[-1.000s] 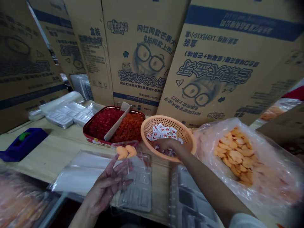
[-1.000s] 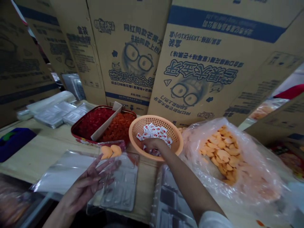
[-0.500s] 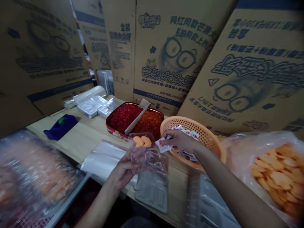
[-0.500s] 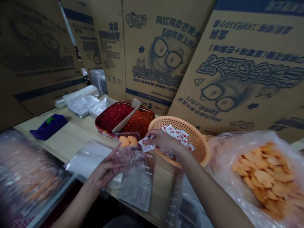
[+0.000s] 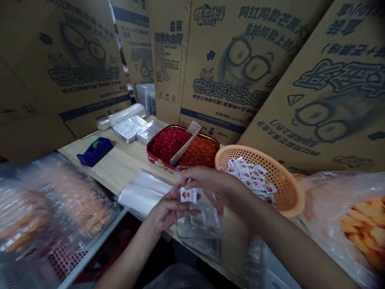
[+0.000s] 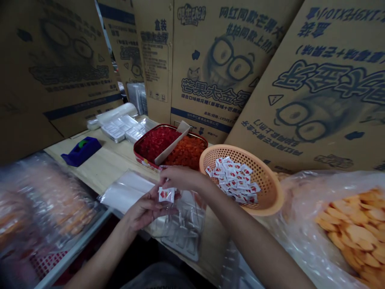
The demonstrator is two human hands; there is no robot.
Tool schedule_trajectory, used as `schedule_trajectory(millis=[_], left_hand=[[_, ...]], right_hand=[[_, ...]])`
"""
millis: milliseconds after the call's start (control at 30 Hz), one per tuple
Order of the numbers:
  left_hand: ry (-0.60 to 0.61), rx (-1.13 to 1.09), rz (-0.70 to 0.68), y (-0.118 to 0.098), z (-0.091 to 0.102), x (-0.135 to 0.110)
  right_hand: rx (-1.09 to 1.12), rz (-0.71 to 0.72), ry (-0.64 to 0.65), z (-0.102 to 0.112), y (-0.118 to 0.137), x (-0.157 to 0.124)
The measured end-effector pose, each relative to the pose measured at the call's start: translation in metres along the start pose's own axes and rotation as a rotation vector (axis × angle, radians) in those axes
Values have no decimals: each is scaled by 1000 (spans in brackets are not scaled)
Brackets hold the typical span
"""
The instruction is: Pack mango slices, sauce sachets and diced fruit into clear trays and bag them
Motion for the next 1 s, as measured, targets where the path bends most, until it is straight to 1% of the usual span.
schedule_trajectory(millis=[67, 167, 267, 367, 467, 567, 700, 767, 833, 867, 933, 967, 1000], left_hand=[[15, -23, 0, -1, 4, -3], [0, -42, -23, -5, 10, -8], [-32, -40, -67, -10, 13, -13], [-43, -39, -94, -15, 16, -19], [-55, -51, -114, -20, 21, -24], [-68, -69, -137, -24, 27, -28], [-97, -82, -155, -28, 33, -35], [-115, -94, -157, -30, 35, -38], [-130, -102, -163, -32, 39, -42], [-137, -103, -168, -33, 42, -44], [-150, -100, -179, -36, 47, -49], [-153, -97, -187, -37, 50, -52], [-155, -95, -196, -39, 52, -54]], right_hand=[[56, -21, -48, 4, 4, -6], [64, -101, -242, 8, 1, -17], [105, -217, -421, -2, -8, -27], [196, -264, -524, -17, -13, -29], [271, -275, -585, -25, -9, -24], [305, -268, -618, -28, -1, -16], [239, -184, -630, -31, 10, -8], [247, -133, -646, -33, 11, -6], [267, -131, -674, -32, 4, -4], [242, -157, -698, -29, -3, -4], [73, -256, -727, -17, -23, -2], [-55, -322, -715, -9, -35, -1], [-188, -395, -671, -1, -48, 2]])
Point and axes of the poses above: each hand's wrist, its own x-axis towards the middle knuckle, its own z-axis out of the back of the hand, y = z × x, the point moved 4 cm from there along x, towards the middle knuckle, and after that the axes turned 15 degrees about z, right-handed, at the moved point
